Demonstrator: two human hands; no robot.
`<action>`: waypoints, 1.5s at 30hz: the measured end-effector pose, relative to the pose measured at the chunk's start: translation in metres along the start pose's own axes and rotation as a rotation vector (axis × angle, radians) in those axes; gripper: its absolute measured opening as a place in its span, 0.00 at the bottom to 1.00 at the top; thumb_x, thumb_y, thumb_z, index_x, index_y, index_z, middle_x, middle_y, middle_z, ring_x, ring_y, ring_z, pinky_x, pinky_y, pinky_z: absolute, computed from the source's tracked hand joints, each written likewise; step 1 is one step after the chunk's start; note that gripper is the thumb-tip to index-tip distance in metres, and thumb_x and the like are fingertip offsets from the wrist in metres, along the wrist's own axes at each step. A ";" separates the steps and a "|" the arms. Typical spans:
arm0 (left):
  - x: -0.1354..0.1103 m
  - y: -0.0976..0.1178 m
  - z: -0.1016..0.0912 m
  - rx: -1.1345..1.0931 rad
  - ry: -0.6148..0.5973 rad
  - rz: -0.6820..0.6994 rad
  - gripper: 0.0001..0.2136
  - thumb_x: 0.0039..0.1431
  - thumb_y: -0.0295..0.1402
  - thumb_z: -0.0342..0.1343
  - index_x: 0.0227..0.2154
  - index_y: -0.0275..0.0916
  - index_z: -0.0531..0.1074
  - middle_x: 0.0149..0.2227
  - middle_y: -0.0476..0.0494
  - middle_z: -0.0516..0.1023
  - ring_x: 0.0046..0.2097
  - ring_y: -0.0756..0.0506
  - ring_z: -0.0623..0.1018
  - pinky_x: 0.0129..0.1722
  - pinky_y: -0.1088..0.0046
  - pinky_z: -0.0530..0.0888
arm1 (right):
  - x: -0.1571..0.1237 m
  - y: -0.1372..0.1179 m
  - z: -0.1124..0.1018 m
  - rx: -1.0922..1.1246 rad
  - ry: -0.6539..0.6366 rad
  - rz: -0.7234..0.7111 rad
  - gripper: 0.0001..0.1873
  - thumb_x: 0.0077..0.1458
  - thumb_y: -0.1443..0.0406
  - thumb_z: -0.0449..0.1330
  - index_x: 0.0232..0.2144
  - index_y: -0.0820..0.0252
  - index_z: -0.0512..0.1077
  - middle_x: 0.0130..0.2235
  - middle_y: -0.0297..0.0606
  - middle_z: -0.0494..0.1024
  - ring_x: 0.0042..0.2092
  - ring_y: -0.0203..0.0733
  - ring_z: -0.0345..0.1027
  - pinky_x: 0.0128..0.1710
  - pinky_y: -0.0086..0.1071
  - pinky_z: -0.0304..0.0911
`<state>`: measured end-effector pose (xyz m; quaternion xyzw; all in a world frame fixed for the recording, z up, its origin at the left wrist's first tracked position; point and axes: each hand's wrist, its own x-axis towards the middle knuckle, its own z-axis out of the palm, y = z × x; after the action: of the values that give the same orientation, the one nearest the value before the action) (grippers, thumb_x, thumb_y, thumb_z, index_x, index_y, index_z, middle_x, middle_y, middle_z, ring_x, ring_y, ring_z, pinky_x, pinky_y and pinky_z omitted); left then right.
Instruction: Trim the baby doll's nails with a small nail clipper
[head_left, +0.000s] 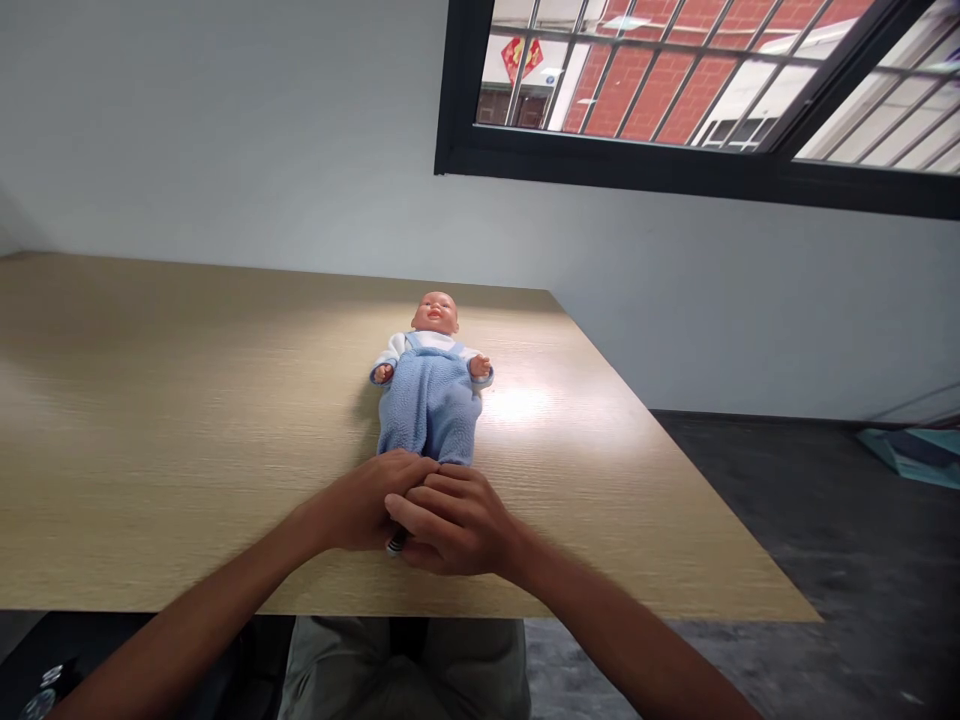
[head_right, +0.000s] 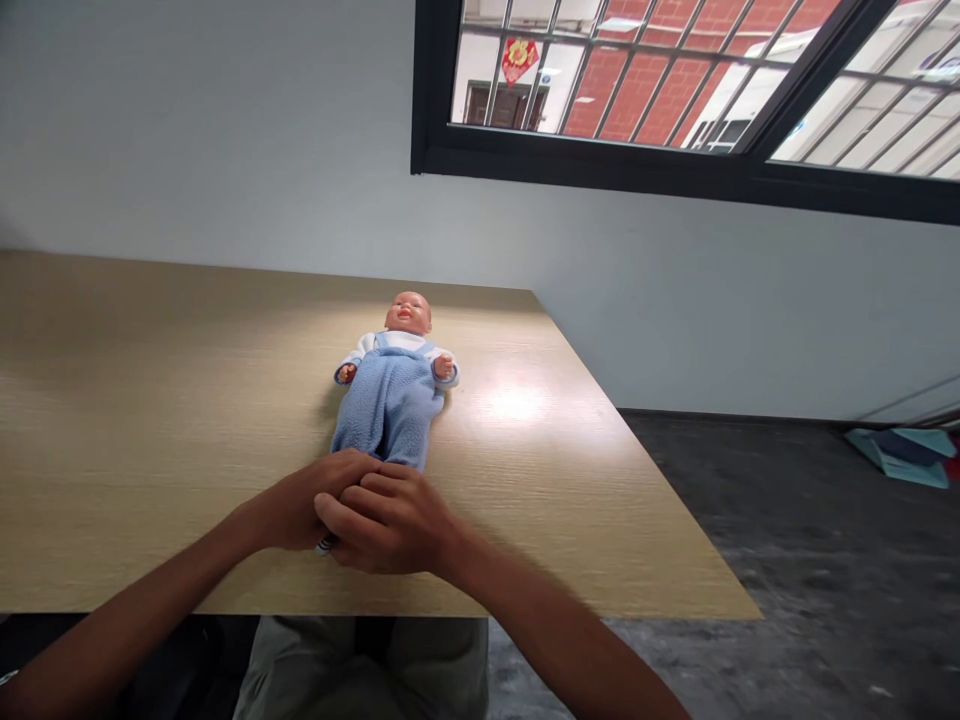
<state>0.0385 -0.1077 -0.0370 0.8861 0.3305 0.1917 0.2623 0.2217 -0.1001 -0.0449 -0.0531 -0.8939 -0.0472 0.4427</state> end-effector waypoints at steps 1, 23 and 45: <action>0.000 0.000 0.000 0.000 0.000 0.000 0.14 0.52 0.24 0.55 0.43 0.39 0.65 0.44 0.43 0.75 0.46 0.41 0.75 0.46 0.63 0.71 | 0.000 0.000 0.000 -0.002 -0.001 0.001 0.16 0.67 0.60 0.51 0.49 0.66 0.68 0.31 0.36 0.77 0.33 0.38 0.69 0.35 0.34 0.64; 0.001 0.001 -0.001 0.007 0.002 0.002 0.16 0.50 0.23 0.54 0.43 0.38 0.65 0.44 0.42 0.75 0.46 0.39 0.76 0.46 0.62 0.72 | 0.001 0.000 0.000 -0.016 0.002 0.005 0.15 0.67 0.60 0.50 0.50 0.64 0.66 0.30 0.35 0.77 0.32 0.37 0.70 0.35 0.33 0.65; 0.002 0.001 -0.001 -0.003 0.005 0.009 0.14 0.50 0.23 0.54 0.42 0.38 0.65 0.43 0.42 0.76 0.45 0.40 0.75 0.45 0.62 0.72 | -0.001 0.000 0.000 0.001 0.006 -0.003 0.16 0.66 0.60 0.53 0.49 0.66 0.67 0.31 0.36 0.77 0.33 0.38 0.69 0.35 0.34 0.62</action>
<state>0.0394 -0.1068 -0.0352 0.8867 0.3267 0.1959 0.2620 0.2217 -0.0997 -0.0456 -0.0511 -0.8927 -0.0475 0.4451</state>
